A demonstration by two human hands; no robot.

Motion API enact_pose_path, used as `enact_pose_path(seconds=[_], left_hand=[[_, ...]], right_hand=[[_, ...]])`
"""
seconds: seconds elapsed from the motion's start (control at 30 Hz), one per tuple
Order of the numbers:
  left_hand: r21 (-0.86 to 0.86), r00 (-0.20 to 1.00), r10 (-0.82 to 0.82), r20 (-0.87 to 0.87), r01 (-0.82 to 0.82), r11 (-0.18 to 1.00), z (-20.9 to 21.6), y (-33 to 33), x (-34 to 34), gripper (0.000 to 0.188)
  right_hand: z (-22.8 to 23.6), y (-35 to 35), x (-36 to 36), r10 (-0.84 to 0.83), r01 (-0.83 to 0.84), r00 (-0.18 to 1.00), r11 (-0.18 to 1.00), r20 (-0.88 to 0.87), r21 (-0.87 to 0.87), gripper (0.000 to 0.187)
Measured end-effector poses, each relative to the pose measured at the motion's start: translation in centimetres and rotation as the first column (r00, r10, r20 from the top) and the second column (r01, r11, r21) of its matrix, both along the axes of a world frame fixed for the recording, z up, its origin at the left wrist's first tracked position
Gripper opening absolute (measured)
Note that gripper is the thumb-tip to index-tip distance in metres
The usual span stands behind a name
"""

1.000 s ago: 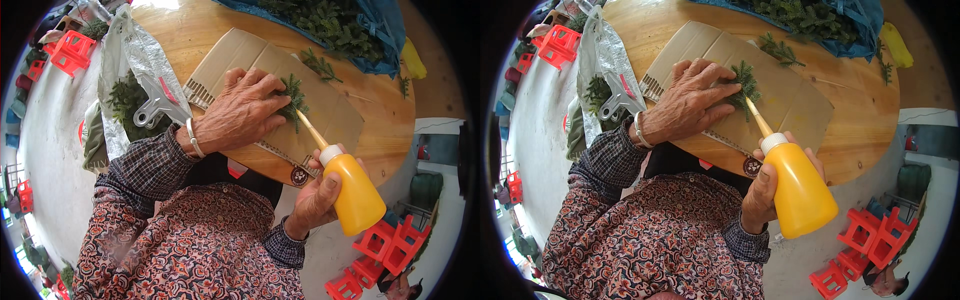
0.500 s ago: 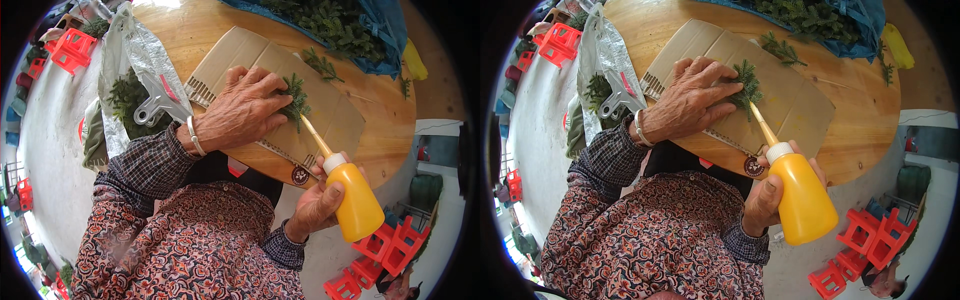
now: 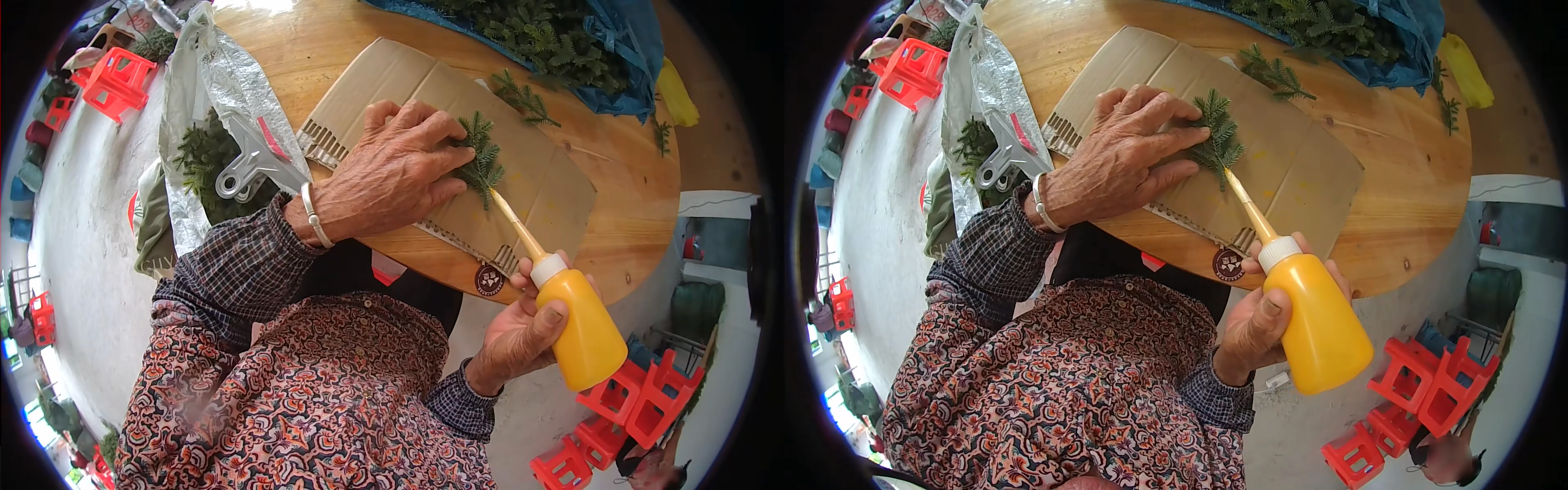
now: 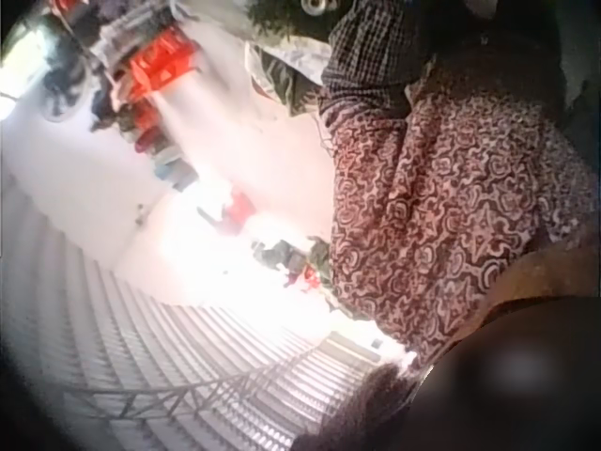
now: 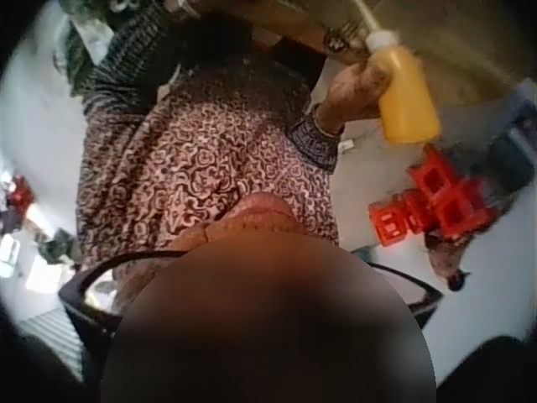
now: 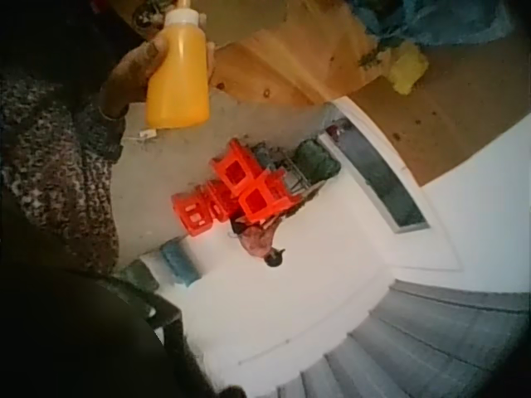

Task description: Apply liquid from a squeeze bottle onto small green sprigs on a cardboard surface.

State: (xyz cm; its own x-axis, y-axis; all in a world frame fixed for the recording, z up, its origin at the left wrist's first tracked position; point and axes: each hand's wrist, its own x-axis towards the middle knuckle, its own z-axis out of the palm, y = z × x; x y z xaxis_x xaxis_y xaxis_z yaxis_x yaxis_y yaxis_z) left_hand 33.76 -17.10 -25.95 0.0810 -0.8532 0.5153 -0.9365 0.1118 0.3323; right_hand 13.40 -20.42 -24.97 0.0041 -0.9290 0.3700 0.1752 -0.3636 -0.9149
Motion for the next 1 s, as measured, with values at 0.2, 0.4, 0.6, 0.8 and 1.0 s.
enact_pose_path(seconds=[0.2,0.4,0.6,0.8,1.0], left_hand=[[-0.045,1.0,-0.009,-0.011,0.009,0.999,-0.3,-0.2,0.1,0.027],[-0.024,1.0,-0.014,-0.002,0.014,1.0,-0.1,-0.1,-0.1,0.028],[-0.001,1.0,-0.012,0.002,0.012,1.0,-0.1,-0.1,-0.1,0.029],[0.004,1.0,-0.02,0.007,0.02,1.0,0.0,-0.2,0.0,0.029],[-0.015,1.0,-0.015,0.012,0.015,1.0,-0.2,-0.2,-0.1,0.028]], right_hand=[[0.0,0.2,-0.3,-0.013,0.01,0.998,0.999,0.067,0.037,0.055],[-0.4,0.2,-0.9,-0.011,0.005,0.995,0.998,0.099,0.064,0.056],[-0.6,0.5,-1.4,-0.008,0.0,0.993,0.998,0.114,0.067,0.056],[-0.7,0.8,-1.7,-0.011,0.002,0.993,0.997,0.119,0.079,0.055],[-0.7,1.0,-2.1,-0.025,0.015,0.993,0.996,0.112,0.085,0.055]])
